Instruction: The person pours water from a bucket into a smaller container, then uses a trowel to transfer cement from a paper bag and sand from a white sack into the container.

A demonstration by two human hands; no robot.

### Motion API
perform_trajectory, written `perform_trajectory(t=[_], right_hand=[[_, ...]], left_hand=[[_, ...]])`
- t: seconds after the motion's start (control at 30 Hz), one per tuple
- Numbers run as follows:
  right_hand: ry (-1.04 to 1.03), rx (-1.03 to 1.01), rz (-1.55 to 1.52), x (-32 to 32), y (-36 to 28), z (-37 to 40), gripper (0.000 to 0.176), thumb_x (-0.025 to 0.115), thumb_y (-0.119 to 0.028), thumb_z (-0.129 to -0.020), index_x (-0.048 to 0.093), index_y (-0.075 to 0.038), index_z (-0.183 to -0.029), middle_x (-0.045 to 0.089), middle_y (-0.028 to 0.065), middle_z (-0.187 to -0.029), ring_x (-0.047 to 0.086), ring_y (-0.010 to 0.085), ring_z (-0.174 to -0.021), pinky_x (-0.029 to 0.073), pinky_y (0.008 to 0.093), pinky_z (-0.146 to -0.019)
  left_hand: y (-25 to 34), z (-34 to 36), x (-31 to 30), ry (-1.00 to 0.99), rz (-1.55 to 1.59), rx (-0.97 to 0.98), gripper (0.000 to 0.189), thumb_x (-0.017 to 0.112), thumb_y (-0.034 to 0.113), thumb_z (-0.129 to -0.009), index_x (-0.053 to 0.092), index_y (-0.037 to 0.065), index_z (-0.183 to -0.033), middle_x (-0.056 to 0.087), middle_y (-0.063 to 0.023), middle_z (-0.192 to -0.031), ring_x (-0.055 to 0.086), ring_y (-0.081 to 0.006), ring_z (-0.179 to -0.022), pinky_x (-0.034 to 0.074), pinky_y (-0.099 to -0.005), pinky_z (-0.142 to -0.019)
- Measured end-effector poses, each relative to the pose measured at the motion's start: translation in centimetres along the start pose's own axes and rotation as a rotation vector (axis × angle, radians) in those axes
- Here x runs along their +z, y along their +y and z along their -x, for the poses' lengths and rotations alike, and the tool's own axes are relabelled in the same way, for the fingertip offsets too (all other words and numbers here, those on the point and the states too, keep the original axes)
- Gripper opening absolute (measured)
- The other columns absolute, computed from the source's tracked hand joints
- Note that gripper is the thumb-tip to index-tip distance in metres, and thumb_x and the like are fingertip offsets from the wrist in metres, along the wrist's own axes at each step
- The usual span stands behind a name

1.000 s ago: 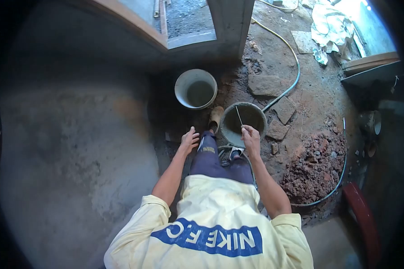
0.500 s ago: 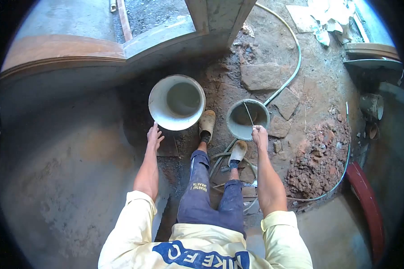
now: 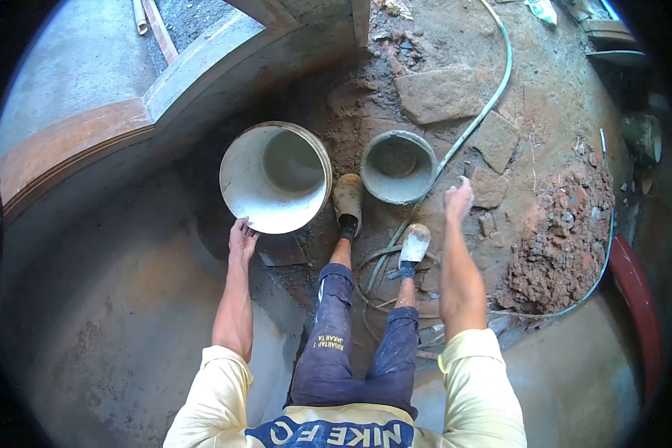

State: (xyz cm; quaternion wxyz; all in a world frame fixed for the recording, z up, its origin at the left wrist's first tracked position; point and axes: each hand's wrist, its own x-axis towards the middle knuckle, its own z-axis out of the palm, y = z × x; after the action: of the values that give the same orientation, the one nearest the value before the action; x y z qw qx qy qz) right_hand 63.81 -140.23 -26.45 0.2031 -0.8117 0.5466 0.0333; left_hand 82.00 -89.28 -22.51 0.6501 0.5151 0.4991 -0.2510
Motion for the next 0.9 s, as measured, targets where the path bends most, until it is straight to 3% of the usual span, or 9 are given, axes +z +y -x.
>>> perform_trajectory(t=[0.07,0.13,0.27,0.5,0.63,0.7,0.77,0.83,0.9], right_hand=[[-0.048,0.081,-0.042,-0.7,1.7,-0.4,0.030,0.058,-0.009,-0.080,0.061,-0.006,-0.109,0.065,0.0203,-0.098,0.062,0.0363,-0.093,0.048,0.0421,-0.083],[-0.004,-0.203,-0.088,-1.6,3.2,0.2,0.032,0.061,-0.013,-0.081,0.060,-0.003,-0.111,0.066,0.0189,-0.096,0.063,0.0341,-0.092,0.048,0.0400,-0.083],[-0.243,-0.096,-0.211,-5.4,3.4,4.7,0.033,0.062,-0.016,-0.084,0.060,-0.003,-0.114,0.065,0.0184,-0.105,0.063,0.0291,-0.097,0.048,0.0363,-0.086],[-0.523,-0.028,-0.439,-6.0,0.1,14.9,0.032,0.061,-0.022,-0.088,0.060,-0.002,-0.112,0.067,0.0151,-0.098,0.064,0.0222,-0.086,0.050,0.0352,-0.079],[-0.811,0.423,-0.750,-2.0,-3.2,19.7,0.054,0.057,-0.036,-0.092,0.041,-0.006,-0.134,0.062,0.0138,-0.107,0.061,0.0192,-0.088,0.053,0.0312,-0.068],[-0.872,0.584,-0.823,-0.5,-5.4,21.1,0.068,0.054,-0.043,-0.092,0.025,-0.007,-0.142,0.056,0.0176,-0.115,0.060,0.0225,-0.087,0.056,0.0381,-0.069],[-0.875,0.658,-0.892,-0.1,-7.8,22.2,0.076,0.052,-0.048,-0.091,0.015,-0.008,-0.145,0.053,0.0203,-0.119,0.060,0.0253,-0.091,0.056,0.0434,-0.069],[-0.776,0.607,-0.827,2.5,-8.2,23.8,0.068,0.041,-0.045,-0.095,0.013,-0.010,-0.146,0.055,0.0306,-0.118,0.058,0.0426,-0.105,0.051,0.0469,-0.084],[-0.717,0.564,-0.584,-0.3,-10.4,23.0,0.061,0.035,-0.040,-0.096,0.013,-0.014,-0.146,0.055,0.0342,-0.114,0.054,0.0472,-0.107,0.043,0.0496,-0.095]], left_hand=[[0.0,0.1,0.4,0.008,-0.073,0.038,0.038,0.055,0.008,-0.079,0.052,0.003,-0.116,0.054,-0.0097,-0.116,0.050,-0.0260,-0.111,0.038,-0.0513,-0.098],[-0.1,-0.4,0.0,-0.012,-0.163,0.084,0.049,0.056,0.005,-0.072,0.051,0.002,-0.121,0.056,-0.0094,-0.112,0.053,-0.0244,-0.106,0.041,-0.0493,-0.092],[-0.1,1.9,2.7,-0.050,-0.285,0.152,0.046,0.060,0.007,-0.069,0.056,0.000,-0.115,0.059,-0.0088,-0.104,0.056,-0.0241,-0.101,0.044,-0.0486,-0.088],[0.4,6.9,8.4,-0.055,-0.364,0.167,0.047,0.063,0.007,-0.070,0.053,-0.002,-0.115,0.061,-0.0110,-0.103,0.062,-0.0261,-0.096,0.051,-0.0459,-0.083],[1.2,10.2,9.1,0.009,-0.568,0.170,0.048,0.066,0.003,-0.069,0.052,-0.001,-0.114,0.062,-0.0083,-0.097,0.064,-0.0215,-0.087,0.054,-0.0400,-0.078],[1.6,12.4,9.5,0.020,-0.606,0.176,0.046,0.069,0.000,-0.070,0.052,0.000,-0.112,0.062,-0.0025,-0.089,0.063,-0.0137,-0.080,0.055,-0.0295,-0.069],[1.6,14.1,9.5,-0.028,-0.641,0.172,0.046,0.071,0.001,-0.070,0.053,0.001,-0.112,0.062,-0.0025,-0.089,0.063,-0.0132,-0.081,0.055,-0.0286,-0.069],[1.5,16.2,10.3,-0.095,-0.699,0.167,0.044,0.076,0.005,-0.074,0.054,0.002,-0.111,0.064,-0.0029,-0.092,0.062,-0.0117,-0.081,0.053,-0.0261,-0.069],[0.9,17.0,10.1,-0.111,-0.725,0.166,0.041,0.077,0.008,-0.076,0.055,0.003,-0.110,0.064,-0.0036,-0.092,0.063,-0.0112,-0.080,0.053,-0.0256,-0.070]])
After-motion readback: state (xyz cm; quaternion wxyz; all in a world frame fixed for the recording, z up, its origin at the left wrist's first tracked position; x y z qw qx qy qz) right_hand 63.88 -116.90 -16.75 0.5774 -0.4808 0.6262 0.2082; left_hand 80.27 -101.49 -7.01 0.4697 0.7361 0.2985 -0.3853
